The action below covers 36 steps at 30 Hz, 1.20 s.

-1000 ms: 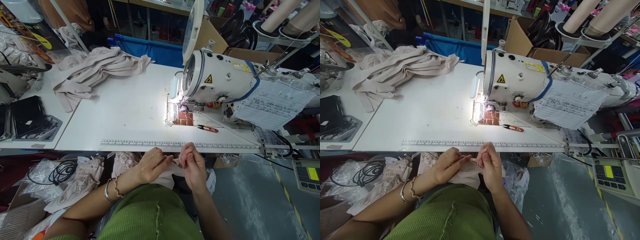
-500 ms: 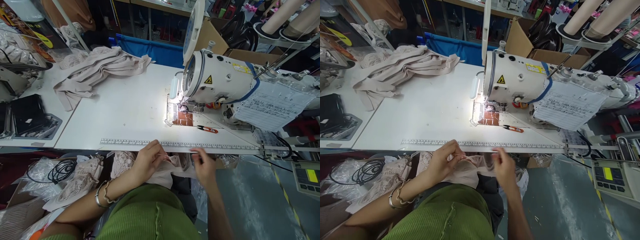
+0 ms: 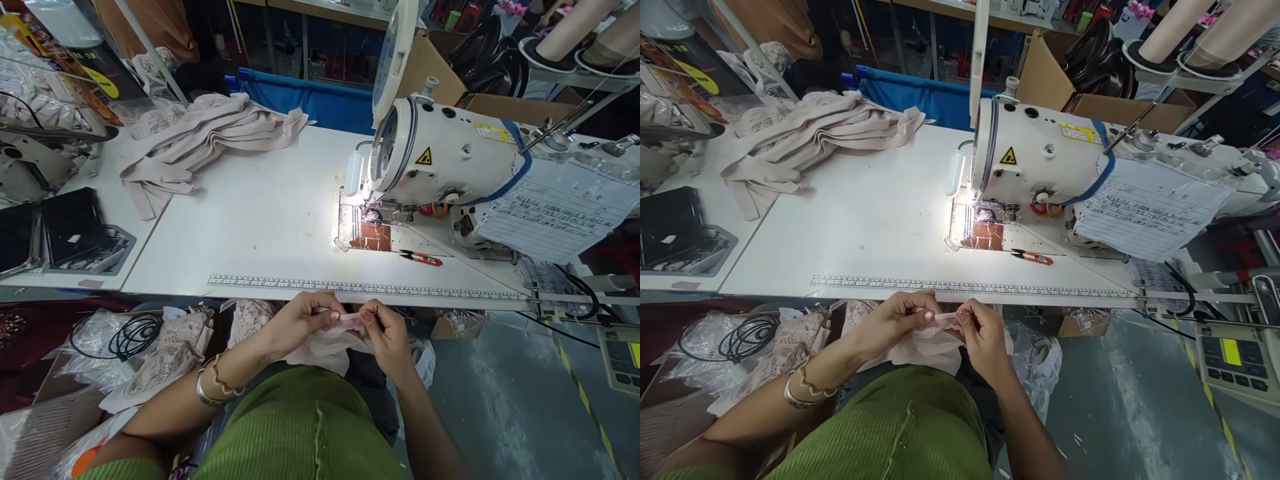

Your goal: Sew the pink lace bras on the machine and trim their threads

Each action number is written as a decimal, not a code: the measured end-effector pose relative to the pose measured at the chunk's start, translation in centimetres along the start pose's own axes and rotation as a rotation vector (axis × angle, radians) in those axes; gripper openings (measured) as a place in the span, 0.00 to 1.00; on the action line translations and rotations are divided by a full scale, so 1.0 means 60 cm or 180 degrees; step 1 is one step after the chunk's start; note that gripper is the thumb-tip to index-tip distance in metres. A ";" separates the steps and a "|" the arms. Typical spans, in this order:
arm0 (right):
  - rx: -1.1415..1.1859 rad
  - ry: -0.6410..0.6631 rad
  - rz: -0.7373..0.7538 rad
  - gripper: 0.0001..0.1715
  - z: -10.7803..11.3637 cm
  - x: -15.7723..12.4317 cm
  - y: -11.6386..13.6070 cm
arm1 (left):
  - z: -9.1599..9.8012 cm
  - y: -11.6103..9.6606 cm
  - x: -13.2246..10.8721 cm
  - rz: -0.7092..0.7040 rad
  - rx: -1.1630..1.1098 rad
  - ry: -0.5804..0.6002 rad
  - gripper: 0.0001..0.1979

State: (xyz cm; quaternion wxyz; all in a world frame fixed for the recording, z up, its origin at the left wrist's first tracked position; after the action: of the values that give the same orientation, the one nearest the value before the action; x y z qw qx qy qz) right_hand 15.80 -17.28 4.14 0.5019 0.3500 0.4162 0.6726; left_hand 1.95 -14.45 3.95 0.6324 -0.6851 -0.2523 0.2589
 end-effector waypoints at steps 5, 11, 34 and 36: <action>-0.0720 -0.0613 0.0584 0.04 0.015 -0.015 0.056 | -0.001 -0.015 -0.002 0.0073 0.0383 -0.0135 0.11; -0.1540 -0.0713 0.1265 0.11 0.000 -0.027 0.104 | -0.004 -0.037 -0.005 -0.0115 0.1039 -0.0260 0.13; -0.1489 -0.0814 0.1077 0.12 0.004 -0.012 0.091 | 0.006 -0.012 -0.005 0.0022 0.0961 -0.0490 0.11; -0.1473 -0.0804 0.1183 0.12 0.007 -0.011 0.089 | 0.005 -0.002 -0.005 0.0141 0.0974 -0.0490 0.09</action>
State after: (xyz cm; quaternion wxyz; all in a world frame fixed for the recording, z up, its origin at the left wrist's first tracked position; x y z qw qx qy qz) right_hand 14.26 -18.60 9.14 0.4844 0.3773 0.1155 0.7808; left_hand 1.55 -14.42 4.04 0.7023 -0.5644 -0.2425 0.3598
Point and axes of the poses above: each hand's wrist, its own x-axis towards the middle knuckle, its own z-axis out of the back of the hand, y = z × x, the point moved 9 cm from there along x, towards the middle knuckle, and after that the axes turned 11 degrees about y, right-handed, at the moved point
